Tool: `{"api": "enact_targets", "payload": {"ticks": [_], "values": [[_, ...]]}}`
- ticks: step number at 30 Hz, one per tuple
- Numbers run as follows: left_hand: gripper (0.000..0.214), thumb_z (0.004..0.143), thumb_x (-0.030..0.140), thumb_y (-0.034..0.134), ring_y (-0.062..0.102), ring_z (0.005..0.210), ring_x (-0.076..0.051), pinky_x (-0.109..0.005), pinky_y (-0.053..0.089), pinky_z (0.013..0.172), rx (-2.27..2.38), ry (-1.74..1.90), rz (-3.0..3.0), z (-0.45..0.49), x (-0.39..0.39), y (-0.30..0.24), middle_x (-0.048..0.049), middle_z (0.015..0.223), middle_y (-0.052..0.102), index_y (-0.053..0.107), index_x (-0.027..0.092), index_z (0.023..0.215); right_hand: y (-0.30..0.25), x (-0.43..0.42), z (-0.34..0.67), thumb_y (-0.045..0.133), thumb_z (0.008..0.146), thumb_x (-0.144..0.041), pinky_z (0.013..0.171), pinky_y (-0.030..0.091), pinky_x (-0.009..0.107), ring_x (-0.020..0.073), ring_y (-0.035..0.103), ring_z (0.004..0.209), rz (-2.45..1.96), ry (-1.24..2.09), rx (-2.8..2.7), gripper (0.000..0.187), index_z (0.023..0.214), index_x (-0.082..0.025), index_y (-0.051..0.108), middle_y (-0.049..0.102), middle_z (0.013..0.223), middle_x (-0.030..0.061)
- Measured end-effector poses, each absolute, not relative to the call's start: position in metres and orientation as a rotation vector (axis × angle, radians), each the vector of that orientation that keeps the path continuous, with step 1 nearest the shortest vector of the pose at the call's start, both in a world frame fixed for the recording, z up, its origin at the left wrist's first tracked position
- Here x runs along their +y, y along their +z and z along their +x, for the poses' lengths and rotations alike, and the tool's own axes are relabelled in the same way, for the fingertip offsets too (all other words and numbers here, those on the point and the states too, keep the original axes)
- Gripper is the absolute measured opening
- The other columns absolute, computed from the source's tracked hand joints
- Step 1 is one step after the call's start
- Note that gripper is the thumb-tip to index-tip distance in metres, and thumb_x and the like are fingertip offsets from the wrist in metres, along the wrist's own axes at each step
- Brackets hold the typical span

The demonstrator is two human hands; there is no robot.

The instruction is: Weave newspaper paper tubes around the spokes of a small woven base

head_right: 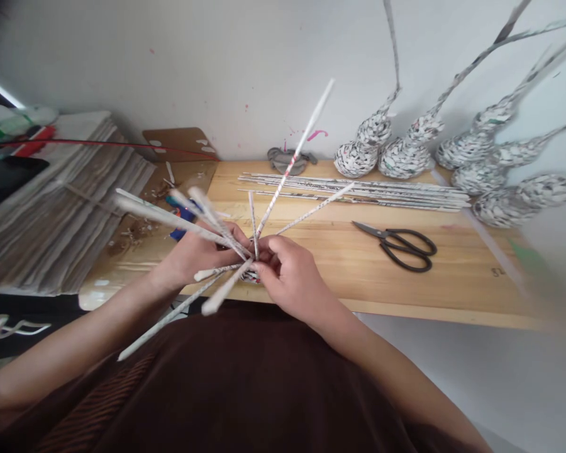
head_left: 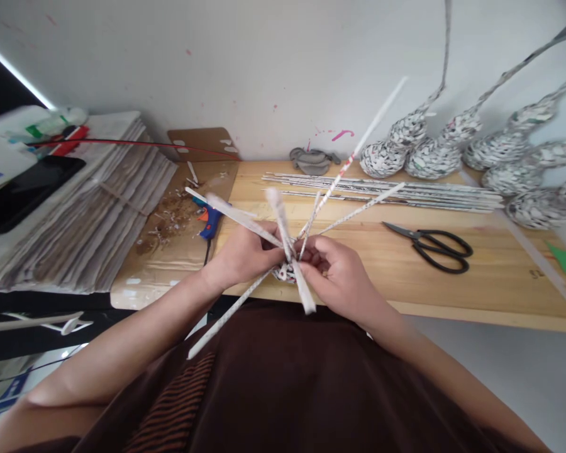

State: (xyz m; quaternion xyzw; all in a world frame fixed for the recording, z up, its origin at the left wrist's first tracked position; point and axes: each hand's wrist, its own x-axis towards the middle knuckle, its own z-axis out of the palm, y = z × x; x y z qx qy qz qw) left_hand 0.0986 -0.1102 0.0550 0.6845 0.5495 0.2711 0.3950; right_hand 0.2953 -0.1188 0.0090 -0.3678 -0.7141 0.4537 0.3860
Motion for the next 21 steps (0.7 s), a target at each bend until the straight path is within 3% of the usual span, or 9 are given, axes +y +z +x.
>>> {"api": "enact_targets", "payload": {"ticks": [3,9,13,17,21], "values": [[0.007,0.075,0.022,0.070,0.066,0.064,-0.017,-0.027,0.053,0.063,1.377,0.705,1.734,0.098,-0.110,0.053,-0.0030,0.069,0.073,0.071,0.014,0.074,0.010,-0.118,0.295,0.064,0.090,-0.020,0.069,0.056,0.028,0.0159,0.069,0.077,-0.894,1.236,-1.772,0.017,0.106,-0.021,0.068,0.073,0.090,0.0033],[0.017,0.071,0.028,0.078,0.064,0.063,-0.015,-0.023,0.050,0.057,1.289,0.758,1.666,0.096,-0.110,0.044,-0.0026,0.071,0.072,0.068,0.014,0.074,0.005,-0.120,0.289,0.073,0.083,-0.024,0.053,0.048,0.024,0.0113,0.058,0.059,-0.935,1.248,-1.661,0.011,0.091,-0.022,0.065,0.064,0.075,-0.0011],[0.014,0.075,0.026,0.075,0.059,0.057,-0.011,-0.020,0.045,0.053,1.373,0.784,1.651,0.100,-0.111,0.043,-0.0003,0.064,0.069,0.069,0.014,0.074,-0.003,-0.121,0.284,0.070,0.087,-0.030,0.051,0.048,0.025,0.0135,0.061,0.057,-0.949,1.352,-1.456,0.012,0.094,-0.022,0.063,0.066,0.071,-0.0008],[0.007,0.074,0.019,0.073,0.058,0.057,-0.010,-0.019,0.044,0.054,1.345,0.817,1.630,0.103,-0.113,0.044,0.0001,0.064,0.068,0.069,0.014,0.072,-0.003,-0.122,0.278,0.072,0.082,-0.026,0.053,0.050,0.025,0.0142,0.063,0.058,-0.973,1.257,-1.355,0.012,0.082,-0.021,0.061,0.065,0.067,-0.0010],[0.008,0.074,0.020,0.074,0.063,0.065,-0.012,-0.022,0.049,0.061,1.329,0.900,1.688,0.101,-0.113,0.042,-0.0037,0.073,0.071,0.071,0.013,0.072,0.006,-0.118,0.276,0.073,0.078,-0.028,0.039,0.044,0.022,0.0112,0.054,0.040,-1.039,1.372,-1.157,0.019,0.073,-0.022,0.055,0.060,0.052,-0.0053]]}}
